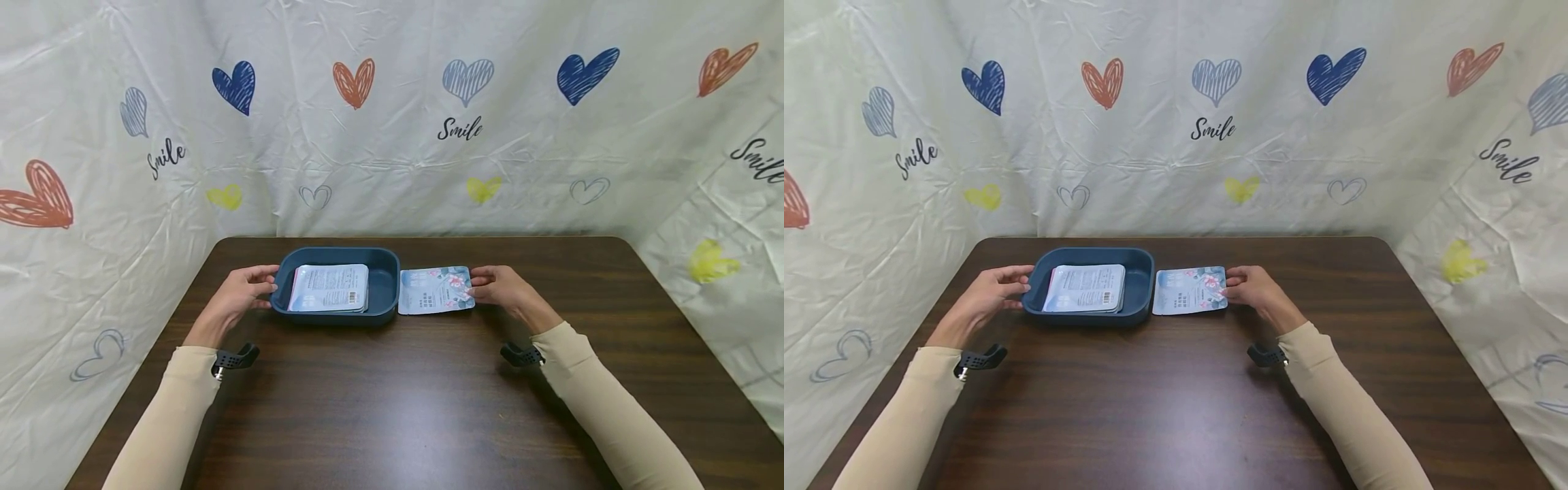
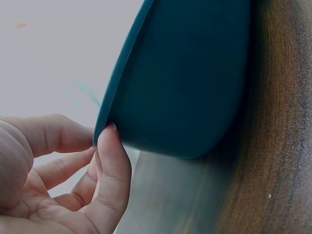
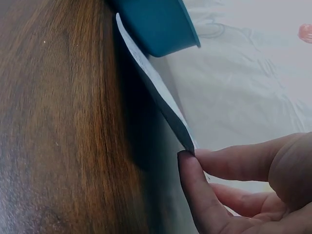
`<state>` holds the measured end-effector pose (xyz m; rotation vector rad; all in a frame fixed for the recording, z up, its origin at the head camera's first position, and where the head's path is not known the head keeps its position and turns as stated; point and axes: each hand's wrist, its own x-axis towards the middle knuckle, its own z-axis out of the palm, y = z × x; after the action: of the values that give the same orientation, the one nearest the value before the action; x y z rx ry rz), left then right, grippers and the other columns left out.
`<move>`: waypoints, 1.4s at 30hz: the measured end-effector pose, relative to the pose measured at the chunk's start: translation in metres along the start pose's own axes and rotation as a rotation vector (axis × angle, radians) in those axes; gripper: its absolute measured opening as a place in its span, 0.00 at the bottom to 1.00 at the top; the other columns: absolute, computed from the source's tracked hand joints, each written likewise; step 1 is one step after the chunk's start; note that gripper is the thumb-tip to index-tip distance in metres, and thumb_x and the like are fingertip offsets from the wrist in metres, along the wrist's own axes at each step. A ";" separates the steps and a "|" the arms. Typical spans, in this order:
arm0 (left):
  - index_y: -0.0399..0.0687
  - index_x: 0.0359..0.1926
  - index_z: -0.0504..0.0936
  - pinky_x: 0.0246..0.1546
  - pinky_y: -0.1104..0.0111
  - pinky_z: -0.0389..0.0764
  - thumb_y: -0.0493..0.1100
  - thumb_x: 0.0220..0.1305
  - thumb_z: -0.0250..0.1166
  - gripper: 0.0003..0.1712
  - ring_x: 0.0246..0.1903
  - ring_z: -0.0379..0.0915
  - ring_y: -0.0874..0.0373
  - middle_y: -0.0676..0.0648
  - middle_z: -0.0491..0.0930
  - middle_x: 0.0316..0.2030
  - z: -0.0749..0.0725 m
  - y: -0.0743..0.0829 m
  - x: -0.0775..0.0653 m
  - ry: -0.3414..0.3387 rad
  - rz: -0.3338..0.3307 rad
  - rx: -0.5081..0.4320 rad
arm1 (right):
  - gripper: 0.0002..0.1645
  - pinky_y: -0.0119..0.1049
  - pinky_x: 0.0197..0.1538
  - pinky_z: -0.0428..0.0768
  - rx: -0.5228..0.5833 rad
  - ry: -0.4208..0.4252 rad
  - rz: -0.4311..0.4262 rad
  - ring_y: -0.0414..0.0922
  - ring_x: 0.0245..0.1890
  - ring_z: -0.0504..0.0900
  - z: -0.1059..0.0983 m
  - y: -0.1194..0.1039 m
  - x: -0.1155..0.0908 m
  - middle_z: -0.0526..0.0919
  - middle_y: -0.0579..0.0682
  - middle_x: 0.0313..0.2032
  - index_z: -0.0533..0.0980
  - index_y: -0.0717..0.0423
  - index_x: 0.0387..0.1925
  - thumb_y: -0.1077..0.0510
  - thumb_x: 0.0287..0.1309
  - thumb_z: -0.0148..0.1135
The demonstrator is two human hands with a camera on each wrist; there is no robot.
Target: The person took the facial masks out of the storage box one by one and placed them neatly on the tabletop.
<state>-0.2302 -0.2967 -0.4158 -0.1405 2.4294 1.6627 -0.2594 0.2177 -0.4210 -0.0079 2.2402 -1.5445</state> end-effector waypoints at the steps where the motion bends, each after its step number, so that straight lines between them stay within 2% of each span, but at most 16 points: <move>1: 0.40 0.73 0.67 0.40 0.67 0.85 0.34 0.71 0.60 0.31 0.45 0.74 0.48 0.38 0.69 0.52 0.000 0.000 0.000 -0.001 0.000 0.000 | 0.38 0.38 0.55 0.83 -0.005 0.001 0.001 0.49 0.51 0.79 0.000 0.000 0.000 0.69 0.69 0.62 0.56 0.72 0.74 0.69 0.67 0.60; 4: 0.40 0.73 0.68 0.40 0.67 0.85 0.34 0.71 0.60 0.31 0.44 0.74 0.49 0.39 0.70 0.52 0.001 0.000 0.000 0.001 -0.004 -0.003 | 0.39 0.42 0.58 0.81 -0.020 -0.011 0.013 0.53 0.54 0.79 -0.004 0.000 -0.002 0.68 0.71 0.64 0.55 0.72 0.74 0.69 0.68 0.60; 8: 0.40 0.73 0.67 0.40 0.67 0.85 0.35 0.71 0.60 0.31 0.46 0.74 0.45 0.38 0.70 0.52 0.001 0.000 0.000 -0.002 0.000 -0.003 | 0.39 0.51 0.64 0.76 -0.107 0.000 0.011 0.61 0.63 0.75 -0.010 -0.009 -0.006 0.67 0.72 0.66 0.53 0.73 0.75 0.63 0.72 0.57; 11: 0.41 0.73 0.67 0.41 0.67 0.85 0.35 0.72 0.60 0.31 0.48 0.73 0.44 0.38 0.69 0.52 0.000 0.000 0.000 0.000 0.001 0.005 | 0.38 0.55 0.66 0.73 -0.166 0.015 -0.032 0.63 0.65 0.73 -0.012 -0.020 -0.008 0.68 0.72 0.66 0.56 0.72 0.74 0.58 0.73 0.58; 15: 0.40 0.73 0.68 0.40 0.67 0.85 0.34 0.72 0.59 0.30 0.48 0.73 0.44 0.38 0.69 0.52 -0.001 0.001 0.000 0.007 -0.005 0.004 | 0.35 0.56 0.68 0.70 -0.113 -0.022 -0.118 0.61 0.65 0.73 -0.007 -0.035 -0.008 0.71 0.68 0.66 0.60 0.68 0.73 0.59 0.71 0.60; 20: 0.39 0.73 0.68 0.40 0.67 0.85 0.34 0.72 0.59 0.30 0.48 0.72 0.43 0.38 0.69 0.51 0.000 0.001 0.001 0.005 -0.002 -0.006 | 0.33 0.53 0.67 0.73 -0.006 -0.089 -0.231 0.55 0.65 0.75 0.009 -0.052 -0.003 0.75 0.61 0.65 0.66 0.60 0.71 0.59 0.68 0.63; 25: 0.40 0.73 0.67 0.40 0.67 0.85 0.34 0.72 0.59 0.30 0.48 0.72 0.43 0.38 0.69 0.52 0.000 0.001 0.001 0.006 0.002 0.003 | 0.33 0.45 0.63 0.78 0.098 -0.155 -0.302 0.52 0.66 0.76 0.032 -0.065 0.006 0.76 0.59 0.65 0.67 0.60 0.71 0.63 0.66 0.65; 34: 0.40 0.73 0.68 0.40 0.67 0.85 0.34 0.72 0.58 0.30 0.49 0.72 0.41 0.38 0.69 0.52 0.000 0.001 0.000 0.005 -0.003 0.006 | 0.34 0.49 0.66 0.74 0.200 -0.221 -0.268 0.55 0.65 0.76 0.071 -0.083 0.024 0.73 0.63 0.67 0.68 0.59 0.70 0.62 0.65 0.67; 38: 0.40 0.73 0.67 0.41 0.68 0.85 0.34 0.72 0.58 0.30 0.49 0.72 0.41 0.38 0.69 0.52 0.001 0.002 0.000 0.004 0.001 0.013 | 0.36 0.46 0.65 0.76 0.213 -0.241 -0.239 0.52 0.64 0.78 0.085 -0.088 0.031 0.73 0.64 0.67 0.67 0.61 0.71 0.62 0.64 0.67; 42: 0.41 0.74 0.67 0.41 0.68 0.85 0.34 0.72 0.58 0.30 0.50 0.72 0.40 0.37 0.69 0.52 0.001 0.003 0.000 0.002 -0.006 0.014 | 0.36 0.46 0.65 0.76 0.210 -0.268 -0.248 0.55 0.66 0.75 0.099 -0.093 0.038 0.73 0.63 0.67 0.66 0.62 0.72 0.64 0.64 0.66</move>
<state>-0.2304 -0.2953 -0.4137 -0.1469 2.4395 1.6434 -0.2814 0.0845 -0.3803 -0.4199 1.9165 -1.7818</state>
